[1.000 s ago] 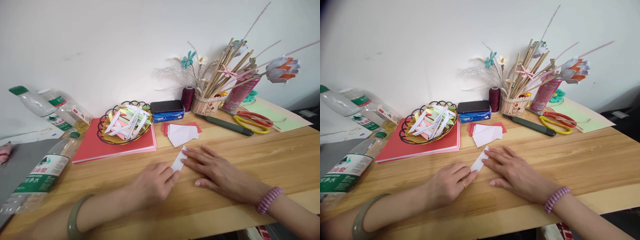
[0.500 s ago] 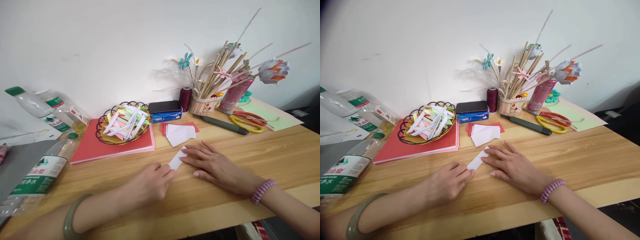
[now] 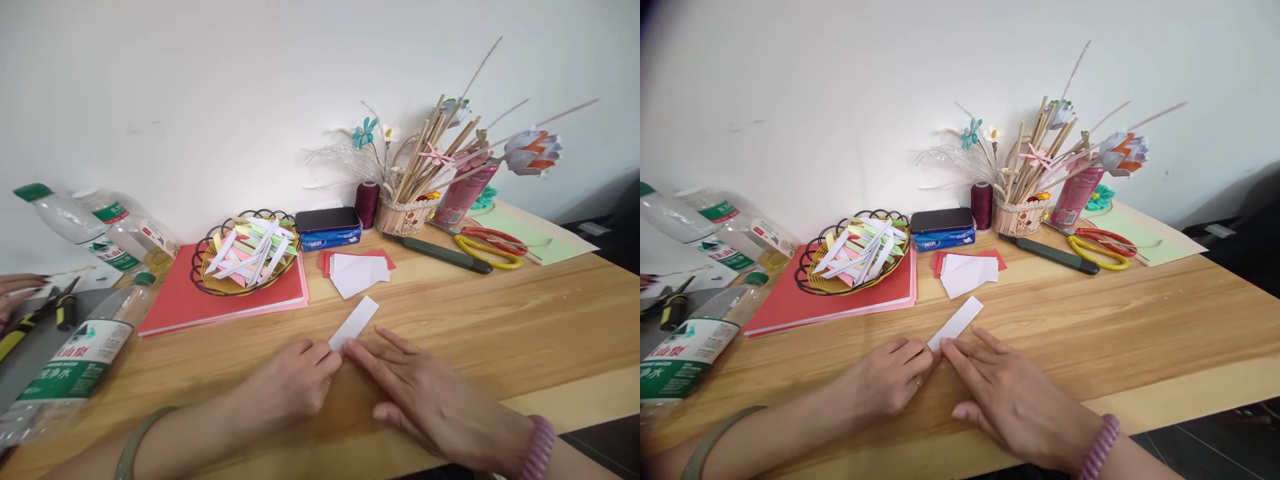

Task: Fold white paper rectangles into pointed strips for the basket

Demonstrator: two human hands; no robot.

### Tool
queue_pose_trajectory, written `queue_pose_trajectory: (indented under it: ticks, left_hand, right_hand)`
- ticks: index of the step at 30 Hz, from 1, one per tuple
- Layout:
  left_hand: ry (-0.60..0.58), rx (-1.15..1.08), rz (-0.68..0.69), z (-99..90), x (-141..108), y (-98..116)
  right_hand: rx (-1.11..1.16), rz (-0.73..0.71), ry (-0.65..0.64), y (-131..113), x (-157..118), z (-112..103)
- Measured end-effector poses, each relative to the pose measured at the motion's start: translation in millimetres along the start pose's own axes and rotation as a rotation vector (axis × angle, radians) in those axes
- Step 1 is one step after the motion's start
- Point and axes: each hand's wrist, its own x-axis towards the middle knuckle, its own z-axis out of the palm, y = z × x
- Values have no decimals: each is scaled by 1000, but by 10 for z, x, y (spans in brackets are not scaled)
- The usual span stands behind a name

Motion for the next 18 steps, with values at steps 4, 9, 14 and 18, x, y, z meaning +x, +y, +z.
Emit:
queue_pose_trajectory:
  ticks: [4,9,14,18]
  left_hand:
    - [15,5,26,21,-20,-12]
    - [43,-27,16,-23,-13,-24]
    - [26,24,61,0,-26,-36]
    - [76,60,78,19,-39,-1]
  right_hand:
    - [13,1,-6,-52,40,63]
    - [-75,90,44,240,8,-16]
    - [-202,86,5,454,-46,-108]
    - [-340,90,85,519,-83,-85]
